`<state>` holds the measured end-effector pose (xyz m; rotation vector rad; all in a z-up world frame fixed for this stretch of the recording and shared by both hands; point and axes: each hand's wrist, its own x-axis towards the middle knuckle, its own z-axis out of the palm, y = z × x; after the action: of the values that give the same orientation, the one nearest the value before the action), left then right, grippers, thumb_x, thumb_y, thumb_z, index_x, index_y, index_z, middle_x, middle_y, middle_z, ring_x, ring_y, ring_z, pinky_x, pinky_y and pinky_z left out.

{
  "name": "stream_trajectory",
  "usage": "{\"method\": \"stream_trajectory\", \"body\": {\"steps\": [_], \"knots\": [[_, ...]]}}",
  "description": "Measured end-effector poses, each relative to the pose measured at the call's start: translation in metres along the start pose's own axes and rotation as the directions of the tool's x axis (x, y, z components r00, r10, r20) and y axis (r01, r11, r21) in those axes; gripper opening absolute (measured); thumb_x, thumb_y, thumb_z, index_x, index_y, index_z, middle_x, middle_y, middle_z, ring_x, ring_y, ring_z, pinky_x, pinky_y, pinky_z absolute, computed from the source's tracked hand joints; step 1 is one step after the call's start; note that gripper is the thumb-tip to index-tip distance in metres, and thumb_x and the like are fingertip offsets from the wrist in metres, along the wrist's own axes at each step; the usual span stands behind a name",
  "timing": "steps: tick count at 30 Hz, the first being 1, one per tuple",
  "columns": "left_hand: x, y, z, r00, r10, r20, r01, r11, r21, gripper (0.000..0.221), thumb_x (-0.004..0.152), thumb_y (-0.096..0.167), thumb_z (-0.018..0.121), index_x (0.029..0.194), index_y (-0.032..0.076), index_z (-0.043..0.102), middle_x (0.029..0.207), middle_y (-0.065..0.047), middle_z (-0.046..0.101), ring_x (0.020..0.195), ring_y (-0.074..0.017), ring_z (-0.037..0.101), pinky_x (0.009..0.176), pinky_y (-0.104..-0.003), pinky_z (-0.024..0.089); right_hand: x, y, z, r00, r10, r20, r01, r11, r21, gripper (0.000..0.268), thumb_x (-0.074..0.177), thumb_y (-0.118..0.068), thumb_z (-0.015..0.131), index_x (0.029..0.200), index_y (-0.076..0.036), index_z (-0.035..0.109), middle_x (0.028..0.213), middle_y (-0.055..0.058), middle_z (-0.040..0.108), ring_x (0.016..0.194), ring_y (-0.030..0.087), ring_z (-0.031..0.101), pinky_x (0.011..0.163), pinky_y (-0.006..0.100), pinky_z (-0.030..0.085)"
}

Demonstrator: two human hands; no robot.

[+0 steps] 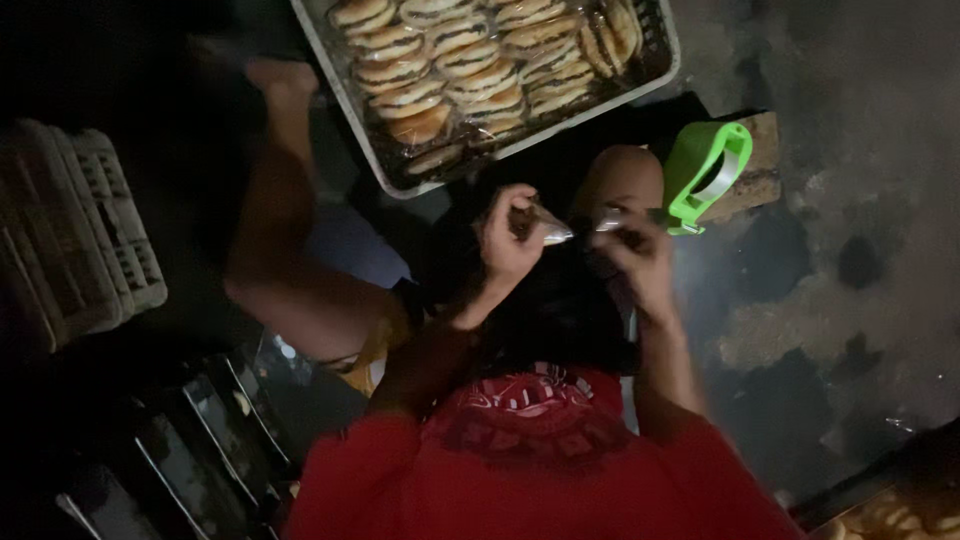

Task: The person places bread items into individual plastic bags and then puts them into a crate.

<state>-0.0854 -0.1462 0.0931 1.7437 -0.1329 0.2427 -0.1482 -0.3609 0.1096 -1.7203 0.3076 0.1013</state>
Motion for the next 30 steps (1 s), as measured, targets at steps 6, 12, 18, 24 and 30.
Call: {"method": "stream_trajectory", "body": {"steps": [6,12,18,24,30], "knots": [[-0.007,-0.015,-0.013,0.962,-0.271,0.023,0.272,0.958,-0.088,0.030,0.084,0.008,0.072,0.112,0.006,0.062,0.091,-0.006,0.063,0.075,-0.0147,0.066,0.068,-0.032,0.055,0.015,-0.088,0.079,0.929,-0.361,0.075,0.365,0.873,-0.324,0.040,0.082,-0.003,0.080,0.117,0.004,0.061,0.117,0.014,0.059,0.112,0.025,0.058,0.097,0.036,0.048],[0.006,-0.060,-0.021,0.872,-0.333,0.359,0.479,0.730,-0.487,0.030,0.097,0.018,0.072,0.122,0.004,0.063,0.111,-0.002,0.068,0.103,-0.0122,0.065,0.092,-0.030,0.054,0.037,-0.065,0.087,0.956,-0.247,0.161,0.284,0.915,-0.285,0.031,0.090,-0.010,0.082,0.112,0.003,0.065,0.110,0.019,0.065,0.100,0.030,0.061,0.089,0.039,0.049],[0.011,-0.092,-0.001,0.828,-0.517,0.215,0.552,0.690,-0.468,0.047,0.105,0.032,0.065,0.141,0.004,0.054,0.131,-0.003,0.061,0.117,-0.0176,0.055,0.096,-0.033,0.045,0.078,-0.039,0.110,0.917,-0.377,0.131,0.398,0.844,-0.360,0.045,0.095,-0.017,0.081,0.124,0.007,0.056,0.112,0.019,0.066,0.100,0.028,0.063,0.087,0.040,0.054],[0.081,-0.259,-0.008,0.870,-0.472,0.142,0.435,0.871,0.229,0.031,0.090,0.029,0.068,0.111,0.007,0.070,0.107,-0.012,0.076,0.094,-0.0289,0.074,0.078,-0.043,0.058,0.147,-0.001,0.107,0.947,0.098,0.305,-0.086,0.995,-0.051,0.049,0.094,-0.016,0.072,0.135,-0.001,0.049,0.108,0.014,0.068,0.093,0.022,0.066,0.077,0.034,0.056],[0.129,-0.361,-0.050,0.690,-0.680,0.247,0.196,0.504,0.841,0.036,0.088,0.032,0.071,0.113,0.007,0.070,0.110,-0.014,0.075,0.097,-0.0293,0.073,0.079,-0.042,0.058,0.205,0.059,0.149,0.847,-0.270,0.459,0.371,0.917,-0.144,0.049,0.093,0.004,0.070,0.139,-0.004,0.058,0.126,0.013,0.062,0.112,0.023,0.060,0.092,0.036,0.053]]}}
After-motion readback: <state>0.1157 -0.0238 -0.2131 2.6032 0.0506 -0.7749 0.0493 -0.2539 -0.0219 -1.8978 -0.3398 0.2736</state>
